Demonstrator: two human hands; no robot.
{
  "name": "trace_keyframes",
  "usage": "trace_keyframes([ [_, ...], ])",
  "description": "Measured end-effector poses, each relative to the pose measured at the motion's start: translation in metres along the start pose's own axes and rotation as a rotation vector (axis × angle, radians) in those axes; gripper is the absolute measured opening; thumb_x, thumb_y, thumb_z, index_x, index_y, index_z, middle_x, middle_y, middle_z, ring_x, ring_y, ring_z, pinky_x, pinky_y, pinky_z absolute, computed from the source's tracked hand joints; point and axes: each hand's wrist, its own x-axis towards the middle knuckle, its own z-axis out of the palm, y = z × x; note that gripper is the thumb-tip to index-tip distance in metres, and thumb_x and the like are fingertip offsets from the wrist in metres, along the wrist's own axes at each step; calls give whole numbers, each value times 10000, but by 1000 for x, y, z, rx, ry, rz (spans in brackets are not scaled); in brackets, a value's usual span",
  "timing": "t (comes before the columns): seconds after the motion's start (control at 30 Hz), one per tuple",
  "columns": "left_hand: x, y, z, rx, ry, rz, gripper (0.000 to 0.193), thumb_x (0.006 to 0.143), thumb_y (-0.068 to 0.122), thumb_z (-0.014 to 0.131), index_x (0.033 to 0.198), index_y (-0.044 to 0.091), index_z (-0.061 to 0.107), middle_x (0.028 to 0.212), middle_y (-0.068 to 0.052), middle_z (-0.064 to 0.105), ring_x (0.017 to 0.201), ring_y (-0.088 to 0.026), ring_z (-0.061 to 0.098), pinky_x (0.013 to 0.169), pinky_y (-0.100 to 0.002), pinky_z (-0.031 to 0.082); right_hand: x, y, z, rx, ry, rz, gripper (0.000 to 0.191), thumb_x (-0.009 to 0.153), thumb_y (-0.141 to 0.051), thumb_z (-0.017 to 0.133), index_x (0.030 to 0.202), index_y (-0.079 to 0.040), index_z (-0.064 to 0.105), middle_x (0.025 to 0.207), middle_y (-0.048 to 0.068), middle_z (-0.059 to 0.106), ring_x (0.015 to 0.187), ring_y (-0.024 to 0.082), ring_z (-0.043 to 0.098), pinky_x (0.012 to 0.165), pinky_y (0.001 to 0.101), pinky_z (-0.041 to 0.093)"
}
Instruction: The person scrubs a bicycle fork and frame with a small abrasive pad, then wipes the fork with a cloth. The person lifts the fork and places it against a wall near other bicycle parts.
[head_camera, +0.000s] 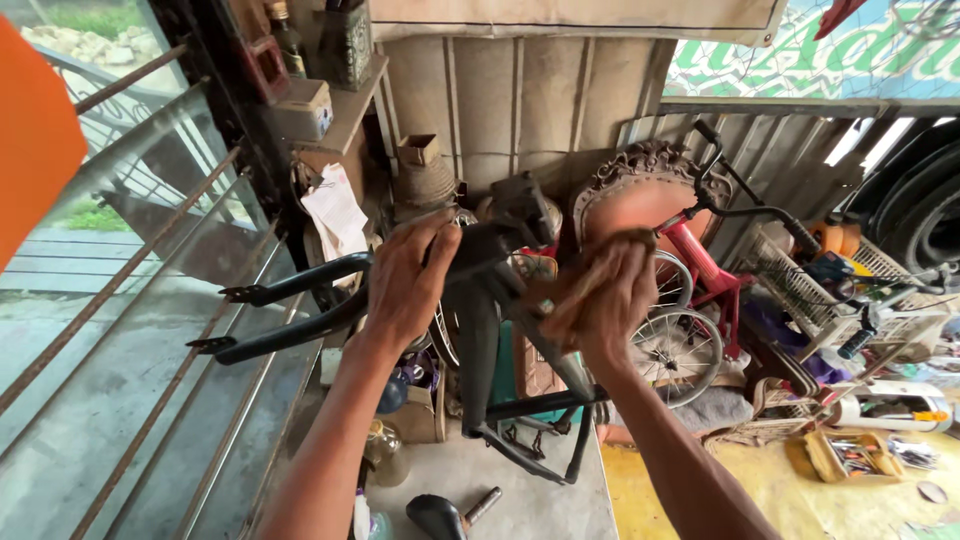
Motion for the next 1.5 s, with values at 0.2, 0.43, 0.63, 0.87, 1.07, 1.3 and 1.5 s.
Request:
trace_keyframes([
  [0.2,0,5,3,14,21,-36,621,1029,534,443,1283,25,692,1334,-191,681,1291,-347,599,1091,-429,427,-34,35,3,-431,-647,-283,492,1139,-337,363,1422,47,484,1244,312,649,1117,453,678,890,491,562],
  [0.43,0,8,7,-31,31,-110,623,1021,537,433,1284,35,692,1320,-174,700,1261,-311,645,1067,-396,463,-40,63,-82,-737,-722,-153,444,1022,-281,472,1380,-34,564,1132,235,645,882,385,663,733,471,545],
  [0.63,5,-9,8,-164,28,-69,634,1083,526,371,1275,-16,640,1420,-180,664,1394,-284,585,1183,-388,401,-39,-18,-30,-967,-997,-52,516,808,-196,715,1300,-85,604,1106,94,658,829,215,670,659,345,598],
  [0.87,4,-18,-6,-761,109,-238,765,1033,596,278,1516,28,448,1555,-141,477,1423,-243,446,1191,-390,327,-44,-92,110,-853,-762,-955,506,889,-248,683,1316,17,618,1285,181,639,1235,346,610,1023,451,463],
  [1.07,9,-19,-11,-332,174,-214,728,1046,564,320,1428,-4,568,1482,-169,582,1417,-256,493,1184,-359,314,-28,-71,161,-1234,-1286,-668,318,914,-331,632,1083,-71,702,1098,142,715,1021,318,699,815,453,543],
  [1.3,11,-9,-13,-265,177,-241,727,1013,579,364,1439,20,551,1482,-198,575,1422,-292,496,1165,-371,345,-18,-49,188,-1369,-1174,-685,255,806,-321,693,907,-91,735,897,115,727,815,268,735,644,396,583],
  [1.5,8,-6,-13,-204,146,-239,818,990,673,328,1479,43,510,1485,-221,552,1429,-339,477,1161,-403,342,-41,-56,152,-1300,-1064,-888,404,941,-294,655,1206,11,656,1160,206,641,1097,359,607,965,494,471],
])
